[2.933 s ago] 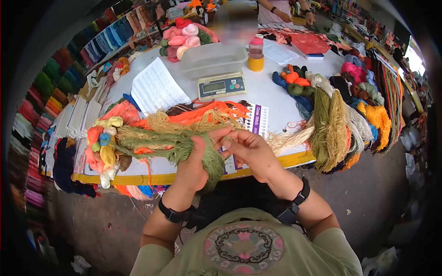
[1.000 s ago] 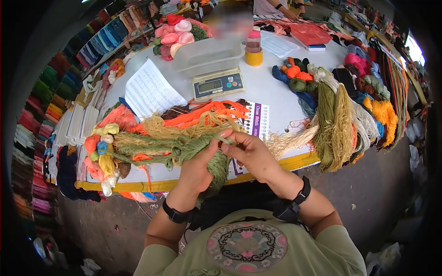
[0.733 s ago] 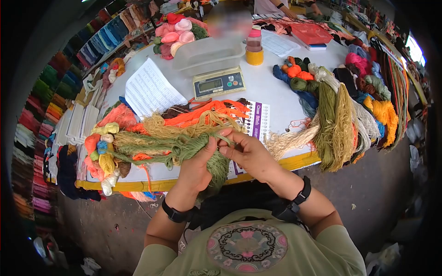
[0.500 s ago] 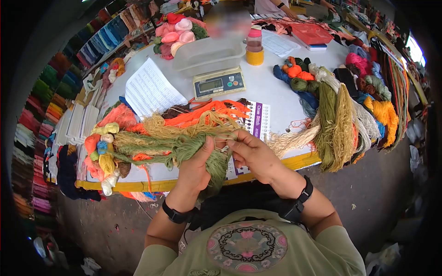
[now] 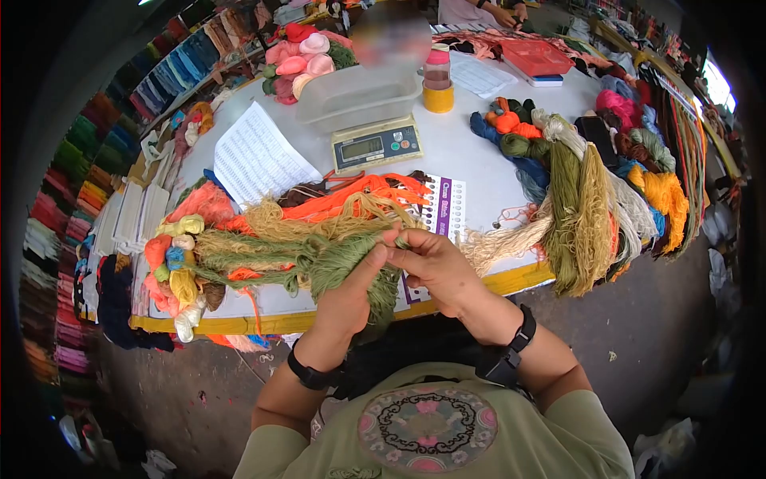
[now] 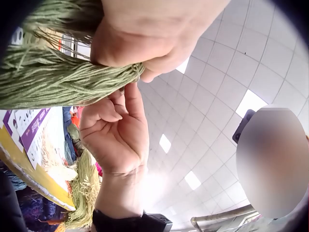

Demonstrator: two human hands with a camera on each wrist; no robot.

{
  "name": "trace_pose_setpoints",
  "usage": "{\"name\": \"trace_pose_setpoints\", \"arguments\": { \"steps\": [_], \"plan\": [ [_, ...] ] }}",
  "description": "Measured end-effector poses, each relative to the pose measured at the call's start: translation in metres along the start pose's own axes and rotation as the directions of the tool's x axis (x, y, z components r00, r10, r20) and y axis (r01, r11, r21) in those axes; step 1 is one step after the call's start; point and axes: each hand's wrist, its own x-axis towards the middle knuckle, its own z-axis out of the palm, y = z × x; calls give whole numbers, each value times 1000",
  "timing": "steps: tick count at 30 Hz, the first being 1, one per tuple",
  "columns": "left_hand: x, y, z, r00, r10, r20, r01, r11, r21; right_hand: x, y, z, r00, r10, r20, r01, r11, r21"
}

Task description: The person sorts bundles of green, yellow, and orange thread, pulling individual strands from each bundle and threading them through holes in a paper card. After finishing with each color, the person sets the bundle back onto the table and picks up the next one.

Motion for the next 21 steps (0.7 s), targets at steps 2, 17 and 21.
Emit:
{"name": "trace_pose_setpoints", "arguments": {
  "steps": [2, 17, 21],
  "plan": [
    [1, -5, -4, 998, -41, -43, 34, 989, -146, 0, 1, 2, 1000, 11, -27, -9, 999, 43],
    [-22, 61, -224, 926, -219, -308, -96, 652, -752, -76, -26, -147, 822, -376, -428, 546, 735, 401],
    [-44, 66, -350, 760, -191, -622, -210, 833, -513, -126, -51, -188, 661, -310, -683, 520, 846, 120]
  ]
}}
